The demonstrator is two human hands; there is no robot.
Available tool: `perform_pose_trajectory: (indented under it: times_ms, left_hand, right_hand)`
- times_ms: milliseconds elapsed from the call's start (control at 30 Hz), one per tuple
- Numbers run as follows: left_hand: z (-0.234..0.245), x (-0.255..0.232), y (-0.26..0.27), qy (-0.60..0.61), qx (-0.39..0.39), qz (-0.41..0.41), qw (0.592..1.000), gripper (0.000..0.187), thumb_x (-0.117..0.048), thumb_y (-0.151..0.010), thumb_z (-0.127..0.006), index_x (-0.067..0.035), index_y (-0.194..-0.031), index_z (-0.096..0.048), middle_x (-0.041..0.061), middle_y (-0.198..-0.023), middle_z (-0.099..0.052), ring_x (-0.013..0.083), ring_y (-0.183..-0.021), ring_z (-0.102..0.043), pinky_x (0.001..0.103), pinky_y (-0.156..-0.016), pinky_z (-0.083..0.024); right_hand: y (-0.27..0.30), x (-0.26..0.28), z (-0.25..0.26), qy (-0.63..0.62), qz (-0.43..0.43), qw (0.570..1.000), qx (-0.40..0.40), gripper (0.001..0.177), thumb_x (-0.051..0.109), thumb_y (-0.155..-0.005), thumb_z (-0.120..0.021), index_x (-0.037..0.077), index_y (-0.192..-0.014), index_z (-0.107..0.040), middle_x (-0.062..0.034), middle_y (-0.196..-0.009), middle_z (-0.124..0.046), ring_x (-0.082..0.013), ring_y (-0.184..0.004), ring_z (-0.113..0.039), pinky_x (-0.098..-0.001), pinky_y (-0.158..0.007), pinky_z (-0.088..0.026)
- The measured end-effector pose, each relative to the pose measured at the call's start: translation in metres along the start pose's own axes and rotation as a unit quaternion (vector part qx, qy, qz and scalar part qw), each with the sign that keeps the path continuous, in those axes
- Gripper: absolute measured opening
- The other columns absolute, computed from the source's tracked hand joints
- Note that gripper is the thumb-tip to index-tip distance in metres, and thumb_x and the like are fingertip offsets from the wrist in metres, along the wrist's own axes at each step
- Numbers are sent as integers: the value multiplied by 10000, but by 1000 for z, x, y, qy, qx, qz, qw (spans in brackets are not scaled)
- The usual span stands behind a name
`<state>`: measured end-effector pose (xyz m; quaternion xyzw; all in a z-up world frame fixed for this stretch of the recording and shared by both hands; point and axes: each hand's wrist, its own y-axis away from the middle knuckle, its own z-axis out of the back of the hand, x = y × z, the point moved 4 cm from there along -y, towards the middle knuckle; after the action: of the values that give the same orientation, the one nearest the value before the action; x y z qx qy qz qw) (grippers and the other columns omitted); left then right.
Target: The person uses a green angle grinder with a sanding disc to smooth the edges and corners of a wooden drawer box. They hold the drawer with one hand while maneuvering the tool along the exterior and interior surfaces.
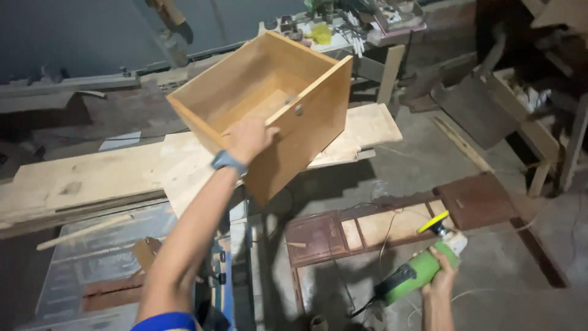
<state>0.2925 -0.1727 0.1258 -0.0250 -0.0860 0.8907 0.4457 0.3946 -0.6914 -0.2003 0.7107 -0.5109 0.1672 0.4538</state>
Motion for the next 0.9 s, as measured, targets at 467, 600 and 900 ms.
perform_pose_trajectory:
  times_ms: [467, 600, 900]
  left_hand:
    - [-90, -84, -161, 91, 34, -13, 995, 284, -220, -847, -615, -70, -1041, -757, 200, -999, -758, 420, -951, -729, 509, -807, -588]
    - [-40, -87, -129, 163, 105, 3, 981, 216, -208, -823, -640, -30, -938, -680, 206, -1029, -729, 434, -944, -678, 479, -763, -559]
    - [3, -79, -93, 226, 131, 6, 965, 609, -654, -853, -714, -53, -795, -634, 131, -860, -716, 335, -773, -647, 437, -642, -478]
  right_hand:
    - [20, -57, 25, -41, -71, 994, -66, 211, 205, -851, -678, 138, -1047, -639, -113, -817, -669, -289, -715, -677, -384, -676, -592]
    - [43, -61, 16, -38, -42, 995, -80, 143, 218, -854, -695, 134, -949, -629, -77, -779, -645, -267, -667, -649, -403, -642, -591]
    - [68, -88, -14, -70, -13, 994, -89, 172, 174, -807, -689, 155, -963, -619, -62, -764, -639, -275, -663, -670, -388, -620, -590]
